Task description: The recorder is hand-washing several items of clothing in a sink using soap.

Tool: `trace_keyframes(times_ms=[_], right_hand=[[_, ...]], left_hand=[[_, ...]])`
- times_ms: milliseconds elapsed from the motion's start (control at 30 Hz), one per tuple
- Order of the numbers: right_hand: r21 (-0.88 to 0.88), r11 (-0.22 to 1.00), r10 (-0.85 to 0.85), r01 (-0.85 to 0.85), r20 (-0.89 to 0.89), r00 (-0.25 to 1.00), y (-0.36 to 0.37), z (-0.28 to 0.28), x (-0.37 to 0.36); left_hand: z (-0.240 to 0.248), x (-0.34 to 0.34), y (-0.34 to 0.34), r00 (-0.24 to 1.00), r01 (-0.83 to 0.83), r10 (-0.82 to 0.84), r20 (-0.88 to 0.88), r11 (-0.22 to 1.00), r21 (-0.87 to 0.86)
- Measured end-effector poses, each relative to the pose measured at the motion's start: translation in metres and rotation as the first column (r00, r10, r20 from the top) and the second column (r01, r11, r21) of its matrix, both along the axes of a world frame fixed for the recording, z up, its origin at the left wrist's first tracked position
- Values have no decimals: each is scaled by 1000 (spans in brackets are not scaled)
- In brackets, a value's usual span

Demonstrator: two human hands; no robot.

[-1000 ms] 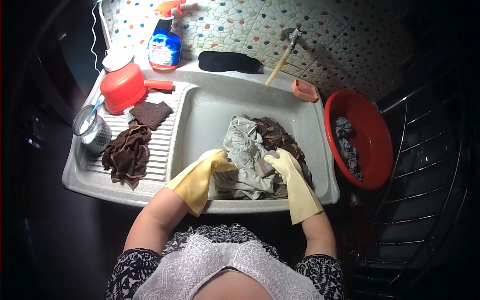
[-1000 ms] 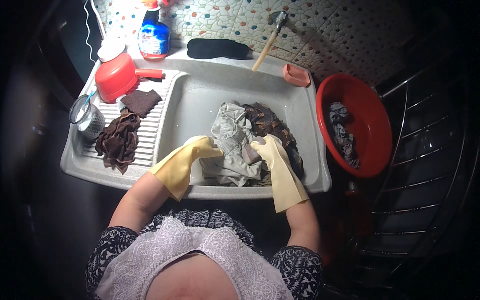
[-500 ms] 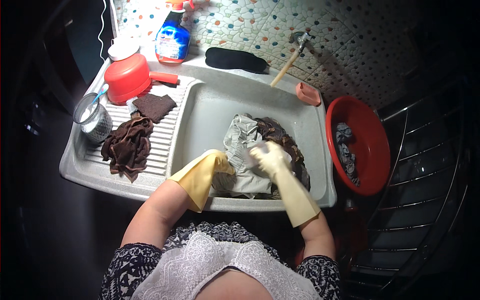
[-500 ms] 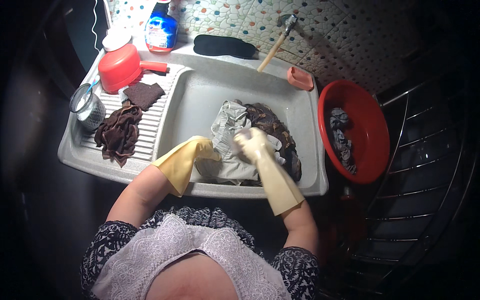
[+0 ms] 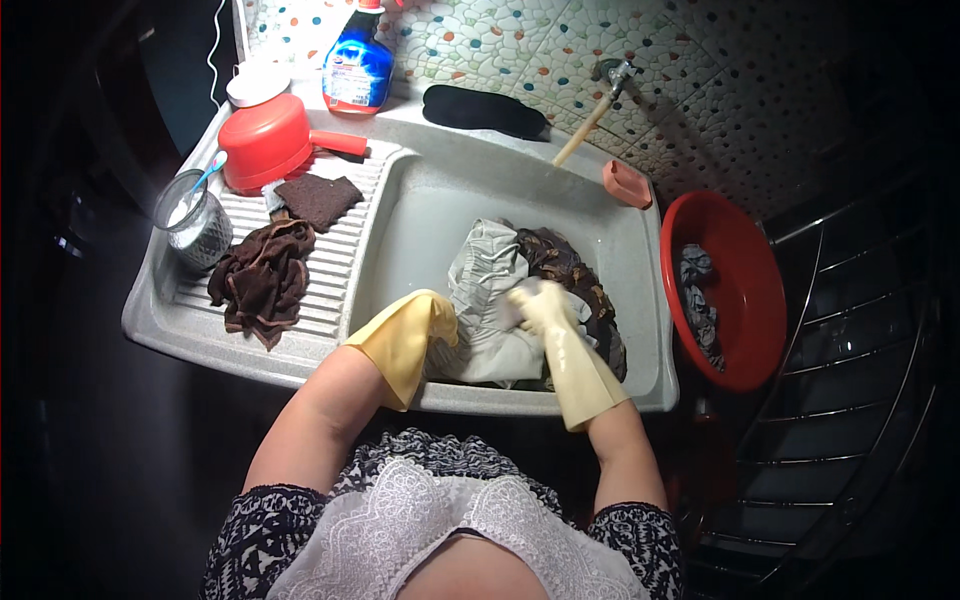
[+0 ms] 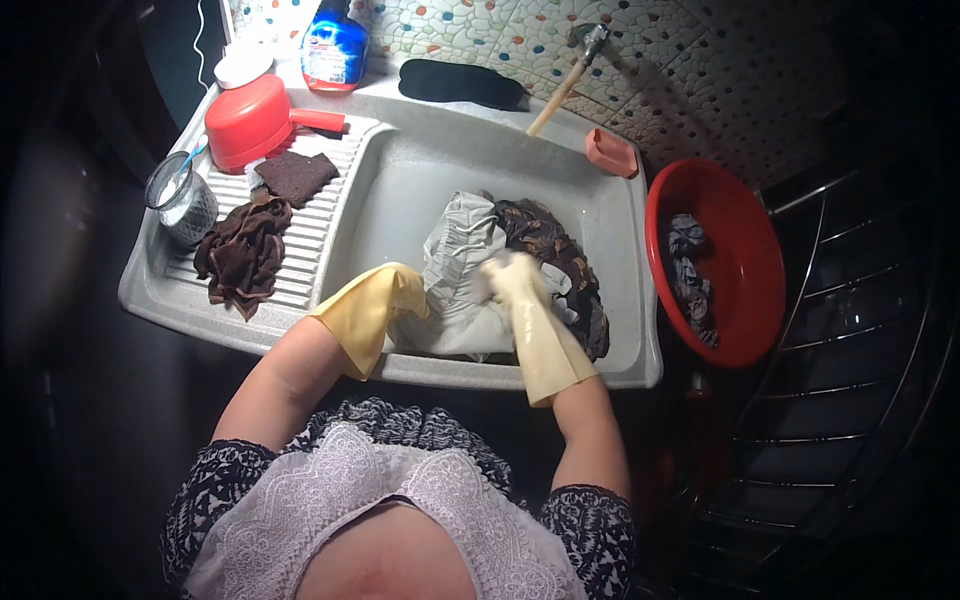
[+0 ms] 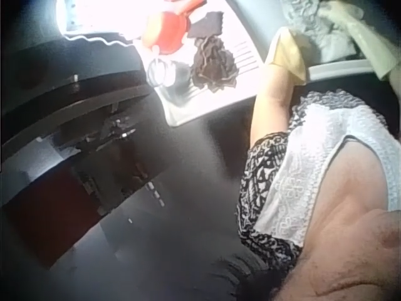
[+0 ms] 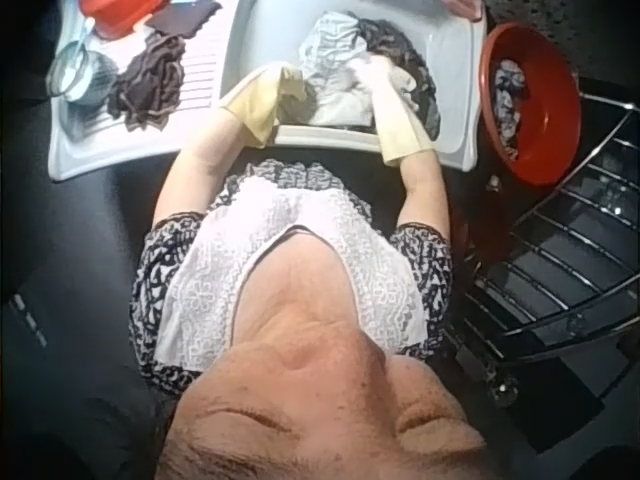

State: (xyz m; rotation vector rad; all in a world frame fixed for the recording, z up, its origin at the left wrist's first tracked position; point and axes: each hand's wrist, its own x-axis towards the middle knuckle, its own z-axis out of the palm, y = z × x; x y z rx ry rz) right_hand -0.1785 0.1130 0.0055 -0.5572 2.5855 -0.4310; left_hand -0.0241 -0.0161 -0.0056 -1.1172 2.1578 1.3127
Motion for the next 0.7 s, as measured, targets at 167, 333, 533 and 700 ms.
trace_keyframes(times_ms=[167, 333, 533, 700], right_hand=[[-44, 999, 1, -27, -517, 856, 50, -38, -96], [-323, 916, -254, 238, -8, 967, 50, -14, -64], [-532, 706, -323, 467, 345, 881, 25, 8, -29], [-238, 935, -147, 261, 410, 900, 7, 4, 38]], left_hand=[[9, -10, -1, 999, -24, 23, 23, 999, 33], [-4, -9, -1, 994, -87, 93, -56, 992, 89], [-64, -38, 2, 980, -58, 21, -200, 982, -178], [-77, -17, -37, 988, 132, -149, -49, 960, -248]])
